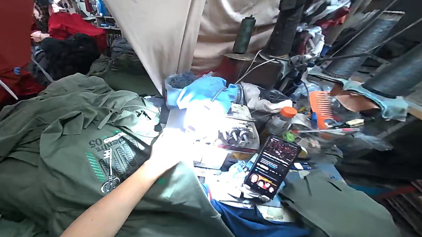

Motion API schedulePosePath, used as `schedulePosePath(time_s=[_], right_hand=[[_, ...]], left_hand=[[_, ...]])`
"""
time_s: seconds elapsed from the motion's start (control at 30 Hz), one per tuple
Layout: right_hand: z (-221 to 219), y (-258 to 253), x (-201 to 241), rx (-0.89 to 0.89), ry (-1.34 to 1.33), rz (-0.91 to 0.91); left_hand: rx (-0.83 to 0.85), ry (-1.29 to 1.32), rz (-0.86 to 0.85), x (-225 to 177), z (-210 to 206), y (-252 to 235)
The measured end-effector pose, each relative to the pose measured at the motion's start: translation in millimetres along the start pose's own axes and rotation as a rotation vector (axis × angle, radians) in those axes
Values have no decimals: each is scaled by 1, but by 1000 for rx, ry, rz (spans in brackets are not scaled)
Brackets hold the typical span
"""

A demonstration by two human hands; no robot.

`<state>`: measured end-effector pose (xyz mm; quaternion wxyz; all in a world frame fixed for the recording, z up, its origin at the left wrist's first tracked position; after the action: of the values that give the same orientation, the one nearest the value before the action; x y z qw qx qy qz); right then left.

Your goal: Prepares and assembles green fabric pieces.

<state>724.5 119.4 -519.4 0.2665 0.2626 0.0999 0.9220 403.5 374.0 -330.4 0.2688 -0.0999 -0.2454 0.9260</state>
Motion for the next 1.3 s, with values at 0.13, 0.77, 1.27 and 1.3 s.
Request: schedulePosePath(time_s=[0.13,0.77,1.27,1.3], right_hand=[[19,10,2,-214,-263,228],[164,-44,38,-807,131,464],[214,56,80,-449,-937,840],[205,71,98,-302,-933,931]], left_hand=[[75,-50,58,-10,33,6],[92,483,-138,-55,64,168],[40,835,-281,-99,63,130],[20,852,-313,-101,61,125]])
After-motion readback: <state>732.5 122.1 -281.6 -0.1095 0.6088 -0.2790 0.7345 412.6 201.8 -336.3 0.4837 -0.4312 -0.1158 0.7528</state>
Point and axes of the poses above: each hand's wrist, its own y-axis away from the middle knuckle, its own z-axis out of the back of the hand, x = y × z, the point moved 2 cm from there along -y, towards the middle knuckle, and after that the axes turned 2 degrees about -z, right-handed, at the moved point
